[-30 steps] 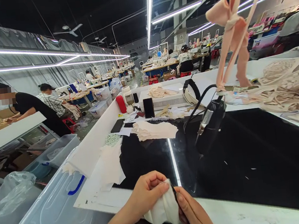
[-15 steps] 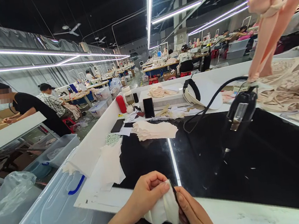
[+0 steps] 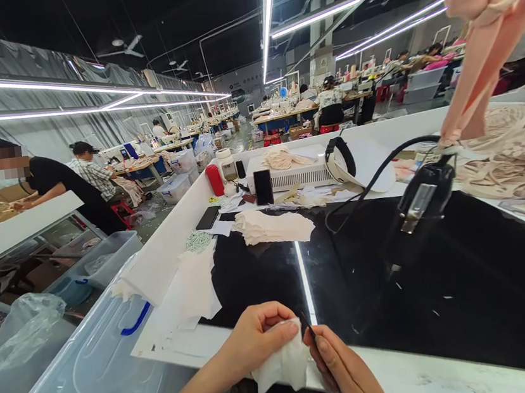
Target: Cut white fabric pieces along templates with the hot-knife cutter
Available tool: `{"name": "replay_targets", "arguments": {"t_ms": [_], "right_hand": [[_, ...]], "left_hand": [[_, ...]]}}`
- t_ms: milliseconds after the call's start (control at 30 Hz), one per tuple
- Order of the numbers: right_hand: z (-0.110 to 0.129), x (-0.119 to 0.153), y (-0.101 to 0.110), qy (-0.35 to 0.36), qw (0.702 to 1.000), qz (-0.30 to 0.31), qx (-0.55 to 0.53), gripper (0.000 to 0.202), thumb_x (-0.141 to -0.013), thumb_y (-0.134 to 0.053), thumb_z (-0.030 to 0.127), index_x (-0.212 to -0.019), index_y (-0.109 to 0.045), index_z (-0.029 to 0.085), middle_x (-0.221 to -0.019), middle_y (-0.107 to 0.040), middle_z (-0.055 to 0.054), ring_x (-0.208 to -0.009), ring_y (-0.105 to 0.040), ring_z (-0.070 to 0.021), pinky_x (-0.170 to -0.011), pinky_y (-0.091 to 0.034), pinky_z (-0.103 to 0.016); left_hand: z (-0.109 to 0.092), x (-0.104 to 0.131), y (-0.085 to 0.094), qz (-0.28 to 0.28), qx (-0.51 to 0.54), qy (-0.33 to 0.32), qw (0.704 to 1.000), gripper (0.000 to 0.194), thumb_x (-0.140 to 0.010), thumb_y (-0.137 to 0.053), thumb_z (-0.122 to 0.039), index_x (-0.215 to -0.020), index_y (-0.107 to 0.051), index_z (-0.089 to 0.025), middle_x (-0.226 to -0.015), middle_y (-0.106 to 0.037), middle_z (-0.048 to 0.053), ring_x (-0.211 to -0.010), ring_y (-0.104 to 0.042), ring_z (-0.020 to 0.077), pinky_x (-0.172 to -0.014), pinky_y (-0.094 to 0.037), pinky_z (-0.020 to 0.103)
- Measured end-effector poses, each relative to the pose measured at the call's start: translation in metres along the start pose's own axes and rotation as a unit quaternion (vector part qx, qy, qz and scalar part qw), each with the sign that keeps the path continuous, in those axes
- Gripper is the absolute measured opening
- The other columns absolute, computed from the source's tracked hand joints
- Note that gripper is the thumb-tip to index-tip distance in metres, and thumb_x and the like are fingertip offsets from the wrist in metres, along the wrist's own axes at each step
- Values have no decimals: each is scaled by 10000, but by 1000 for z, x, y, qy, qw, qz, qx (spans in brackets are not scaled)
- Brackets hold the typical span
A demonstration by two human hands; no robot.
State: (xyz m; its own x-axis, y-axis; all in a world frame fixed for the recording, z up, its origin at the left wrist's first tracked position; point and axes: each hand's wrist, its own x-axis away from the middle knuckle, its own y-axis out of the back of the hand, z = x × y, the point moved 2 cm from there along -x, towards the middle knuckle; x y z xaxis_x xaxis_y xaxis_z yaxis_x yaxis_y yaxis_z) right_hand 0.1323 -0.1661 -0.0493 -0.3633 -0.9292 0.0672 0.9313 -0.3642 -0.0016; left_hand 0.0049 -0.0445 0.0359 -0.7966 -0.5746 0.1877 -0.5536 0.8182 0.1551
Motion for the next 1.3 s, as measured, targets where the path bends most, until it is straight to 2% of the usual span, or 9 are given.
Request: {"name": "replay_targets", "arguments": {"t_ms": [100, 200, 333, 400, 633, 967, 1167, 1300], "right_hand": [[4, 1, 8, 44, 996, -11, 73, 528, -992, -403, 721, -959, -656, 259, -859, -657, -16, -777, -603, -192, -766, -508, -267], [5, 3, 13, 75, 991, -15, 108, 502, -1002, -423, 693, -1006, -693, 270, -961, -734, -36, -895, -679, -223, -856, -537, -281], [0, 6, 14, 84, 987, -29, 131, 543, -1003, -436, 702, -1159, -727, 270, -1211, -759, -73, -1097, -713, -254, -944, -558, -304], [-1, 6, 15, 87, 985, -26, 145, 557, -1007, -425, 706, -1174, -734, 272, -1252, -752, -72, -1142, -710, -254, -934, -568, -293], [7, 6, 15, 84, 983, -13, 164, 579, -1001, -415, 732, -1139, -750, 281, -1168, -775, -60, -1102, -727, -260, -906, -576, -300], [10, 6, 14, 84, 986, -14, 145, 528, -983, -469, 727, -1104, -758, 302, -1109, -777, -50, -1015, -724, -261, -842, -565, -308], [10, 3, 18, 79, 985, 12, 155, 488, -1008, -443, 691, -1031, -729, 297, -912, -736, -13, -853, -695, -223, -799, -535, -294], [10, -5, 29, 87, 978, -32, 185, 485, -1033, -403, 650, -1105, -695, 270, -929, -731, -39, -877, -686, -232, -831, -538, -316]], "left_hand": [[-2, 1, 3, 0, -23, -1, 1000, 300, -878, -735, -423, -893, -739, -124, -742, -592, -13, -660, -445, 91, -627, -344, 222], [-2, 3, 7, 6, -54, 0, 999, 229, -879, -716, -360, -896, -769, -137, -745, -611, -15, -667, -455, 94, -639, -353, 222], [-2, 2, 13, 19, -80, -1, 997, 192, -850, -717, -318, -905, -786, -148, -827, -678, 2, -741, -538, 116, -690, -393, 220], [-3, 2, 14, 24, -92, 0, 995, 196, -837, -718, -318, -899, -787, -145, -841, -690, 8, -758, -556, 125, -698, -402, 220], [-6, 4, 17, 34, -135, 0, 990, 209, -854, -692, -334, -902, -784, -152, -778, -646, -12, -685, -489, 105, -632, -352, 211], [-11, 7, 17, 38, -142, 11, 989, 178, -848, -676, -308, -877, -774, -163, -737, -599, -33, -643, -442, 91, -591, -338, 198], [-11, 9, 18, 45, -136, 21, 989, 206, -869, -679, -337, -889, -776, -156, -748, -605, -21, -636, -435, 94, -552, -329, 194], [-9, 11, 20, 46, -139, 10, 989, 200, -868, -685, -326, -895, -780, -152, -751, -613, -20, -660, -451, 95, -590, -329, 196]]}}
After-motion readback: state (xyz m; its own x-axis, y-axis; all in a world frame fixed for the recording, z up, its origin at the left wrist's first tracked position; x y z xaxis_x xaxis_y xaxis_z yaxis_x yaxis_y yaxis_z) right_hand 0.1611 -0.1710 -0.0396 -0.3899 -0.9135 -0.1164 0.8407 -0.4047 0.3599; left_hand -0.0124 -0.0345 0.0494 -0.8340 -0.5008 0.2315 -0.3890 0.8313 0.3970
